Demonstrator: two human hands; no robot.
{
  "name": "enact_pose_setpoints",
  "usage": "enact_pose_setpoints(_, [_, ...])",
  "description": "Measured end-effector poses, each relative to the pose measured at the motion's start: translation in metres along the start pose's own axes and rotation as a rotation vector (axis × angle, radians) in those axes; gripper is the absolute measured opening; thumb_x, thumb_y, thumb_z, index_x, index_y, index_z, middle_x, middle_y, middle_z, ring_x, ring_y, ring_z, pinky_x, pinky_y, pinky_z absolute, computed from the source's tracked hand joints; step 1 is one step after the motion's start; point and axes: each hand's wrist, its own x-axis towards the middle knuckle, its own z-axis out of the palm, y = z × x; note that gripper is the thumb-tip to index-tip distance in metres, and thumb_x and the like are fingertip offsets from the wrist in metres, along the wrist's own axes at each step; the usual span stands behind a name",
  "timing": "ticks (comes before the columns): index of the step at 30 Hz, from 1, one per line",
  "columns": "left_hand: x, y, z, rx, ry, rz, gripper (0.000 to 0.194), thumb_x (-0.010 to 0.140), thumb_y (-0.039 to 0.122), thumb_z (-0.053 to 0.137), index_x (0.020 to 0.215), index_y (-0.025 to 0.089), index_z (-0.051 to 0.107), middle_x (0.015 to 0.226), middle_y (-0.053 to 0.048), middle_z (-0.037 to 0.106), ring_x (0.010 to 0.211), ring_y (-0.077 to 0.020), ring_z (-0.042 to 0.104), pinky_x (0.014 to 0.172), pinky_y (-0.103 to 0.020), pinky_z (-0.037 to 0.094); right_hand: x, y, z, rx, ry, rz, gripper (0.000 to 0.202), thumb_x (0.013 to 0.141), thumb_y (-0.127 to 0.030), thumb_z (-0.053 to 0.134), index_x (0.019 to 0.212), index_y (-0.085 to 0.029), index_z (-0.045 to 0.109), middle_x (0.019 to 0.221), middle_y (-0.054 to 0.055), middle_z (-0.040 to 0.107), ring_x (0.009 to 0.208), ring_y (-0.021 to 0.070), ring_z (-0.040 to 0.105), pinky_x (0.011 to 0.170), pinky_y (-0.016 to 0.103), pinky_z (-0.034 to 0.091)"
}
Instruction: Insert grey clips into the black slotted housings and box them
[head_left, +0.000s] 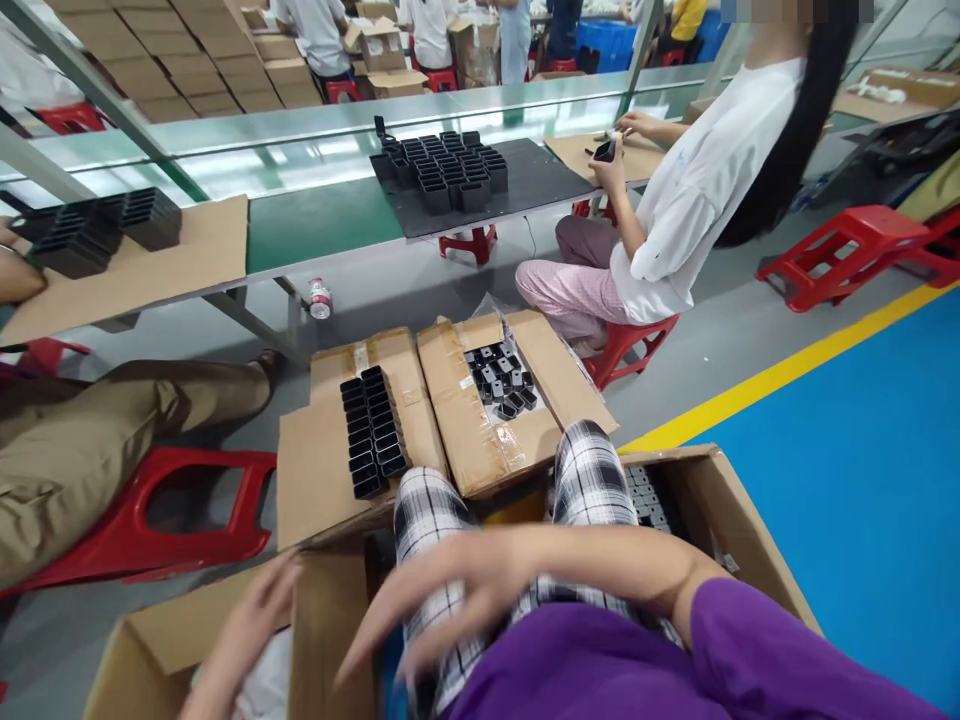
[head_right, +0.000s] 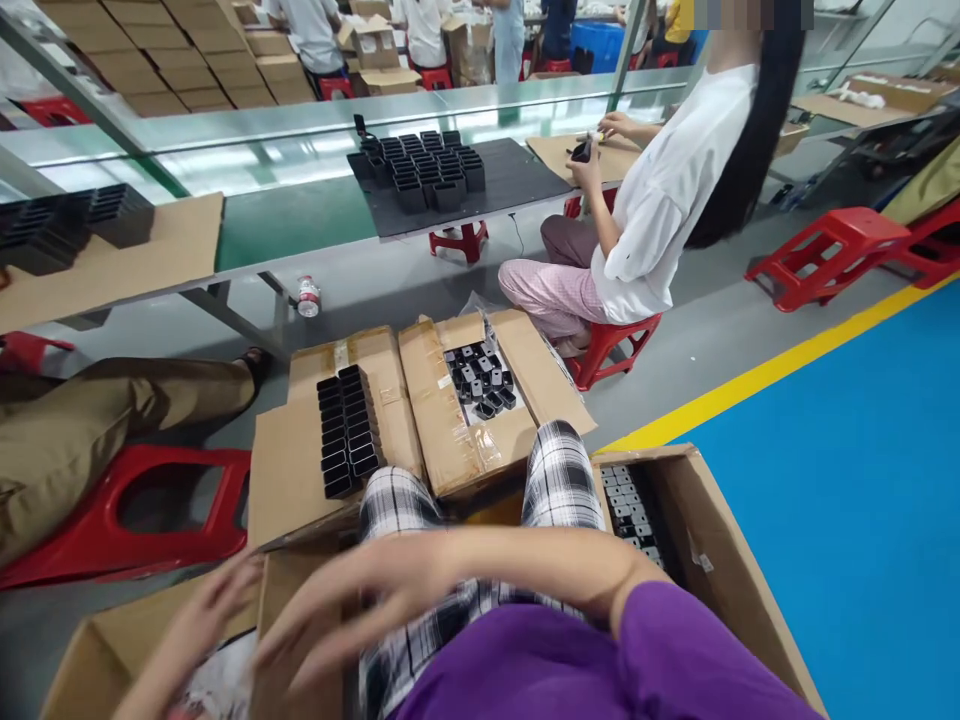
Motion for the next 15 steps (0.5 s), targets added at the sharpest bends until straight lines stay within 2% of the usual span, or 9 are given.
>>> enact_pose_setpoints(1, [-0.005, 0.001, 0.025, -0.062, -0.125, 0.008, 0.086, 0.058, 0.098, 0.045, 0.097, 0.025, 0.068, 0.104, -0.002, 0.078, 0.108, -0.0292, 0.069, 0.099, -0.048, 0.053, -0.001, 0.016, -0.012, -0.062, 0.058, 0.113, 0.033, 0.097, -0.037, 0.060, 0.125, -0.020, 0.060, 0.129, 0.009, 0.061, 0.110, 0.0221, 0.064, 0.092, 0.043, 0.056])
enact_pose_setpoints(2, [-0.014, 0.005, 0.053, -0.099, -0.185, -0.013, 0.088, 0.059, 0.094, 0.048, 0.105, 0.022, 0.068, 0.113, -0.010, 0.075, 0.114, -0.0328, 0.067, 0.103, -0.050, 0.050, -0.002, 0.032, -0.026, -0.133, 0.120, 0.239, 0.034, 0.097, -0.037, 0.060, 0.126, -0.019, 0.059, 0.128, 0.010, 0.061, 0.109, 0.0221, 0.064, 0.092, 0.044, 0.057])
enact_pose_setpoints(3, [-0.024, 0.015, 0.082, -0.109, -0.160, -0.029, 0.092, 0.064, 0.091, 0.046, 0.113, 0.016, 0.067, 0.122, -0.017, 0.071, 0.119, -0.0355, 0.064, 0.105, -0.052, 0.049, -0.005, 0.049, -0.040, -0.205, 0.178, 0.366, 0.035, 0.097, -0.037, 0.060, 0.126, -0.018, 0.059, 0.128, 0.010, 0.061, 0.109, 0.0225, 0.064, 0.092, 0.044, 0.057])
enact_pose_setpoints(5, [-0.044, 0.043, 0.135, -0.023, -0.137, 0.030, 0.087, 0.076, 0.076, 0.043, 0.129, 0.010, 0.061, 0.139, -0.024, 0.057, 0.133, -0.0376, 0.052, 0.110, -0.055, 0.042, -0.013, 0.085, -0.071, -0.337, 0.264, 0.594, 0.034, 0.097, -0.038, 0.061, 0.125, -0.019, 0.060, 0.128, 0.009, 0.061, 0.109, 0.0230, 0.064, 0.092, 0.044, 0.056])
enact_pose_setpoints(7, [-0.059, 0.073, 0.170, 0.239, 0.008, 0.011, 0.073, 0.085, 0.062, 0.047, 0.141, 0.015, 0.053, 0.154, -0.026, 0.038, 0.144, -0.0431, 0.035, 0.110, -0.066, 0.035, -0.019, 0.121, -0.097, -0.457, 0.331, 0.794, 0.036, 0.096, -0.038, 0.062, 0.125, -0.018, 0.060, 0.127, 0.008, 0.061, 0.110, 0.0243, 0.063, 0.092, 0.044, 0.056])
enact_pose_setpoints(8, [-0.063, 0.084, 0.179, 0.344, 0.052, 0.012, 0.070, 0.088, 0.056, 0.049, 0.145, 0.016, 0.049, 0.156, -0.027, 0.032, 0.144, -0.0447, 0.032, 0.108, -0.068, 0.035, -0.022, 0.140, -0.107, -0.511, 0.356, 0.885, 0.037, 0.095, -0.038, 0.063, 0.126, -0.018, 0.059, 0.128, 0.009, 0.061, 0.110, 0.0245, 0.063, 0.092, 0.044, 0.056])
enact_pose_setpoints(10, [-0.064, 0.094, 0.185, 0.457, 0.070, 0.035, 0.067, 0.091, 0.051, 0.050, 0.149, 0.017, 0.046, 0.155, -0.028, 0.030, 0.140, -0.0453, 0.037, 0.102, -0.066, 0.041, -0.024, 0.176, -0.119, -0.602, 0.388, 1.052, 0.037, 0.096, -0.038, 0.062, 0.127, -0.018, 0.058, 0.129, 0.010, 0.060, 0.111, 0.0240, 0.063, 0.094, 0.046, 0.056])
enact_pose_setpoints(13, [-0.056, 0.085, 0.178, 0.485, 0.055, 0.075, 0.067, 0.093, 0.053, 0.047, 0.149, 0.017, 0.045, 0.152, -0.027, 0.034, 0.135, -0.0432, 0.044, 0.100, -0.059, 0.047, -0.022, 0.225, -0.121, -0.697, 0.391, 1.239, 0.043, 0.094, -0.038, 0.063, 0.131, -0.017, 0.056, 0.131, 0.012, 0.060, 0.118, 0.0270, 0.060, 0.102, 0.051, 0.049])
enact_pose_setpoints(15, [-0.051, 0.074, 0.174, 0.486, 0.047, 0.073, 0.068, 0.092, 0.056, 0.046, 0.149, 0.018, 0.045, 0.151, -0.026, 0.035, 0.135, -0.0424, 0.046, 0.099, -0.057, 0.049, -0.020, 0.250, -0.114, -0.737, 0.381, 1.297, 0.054, 0.092, -0.035, 0.066, 0.139, -0.013, 0.049, 0.129, 0.017, 0.062, 0.122, 0.0305, 0.057, 0.107, 0.051, 0.041])
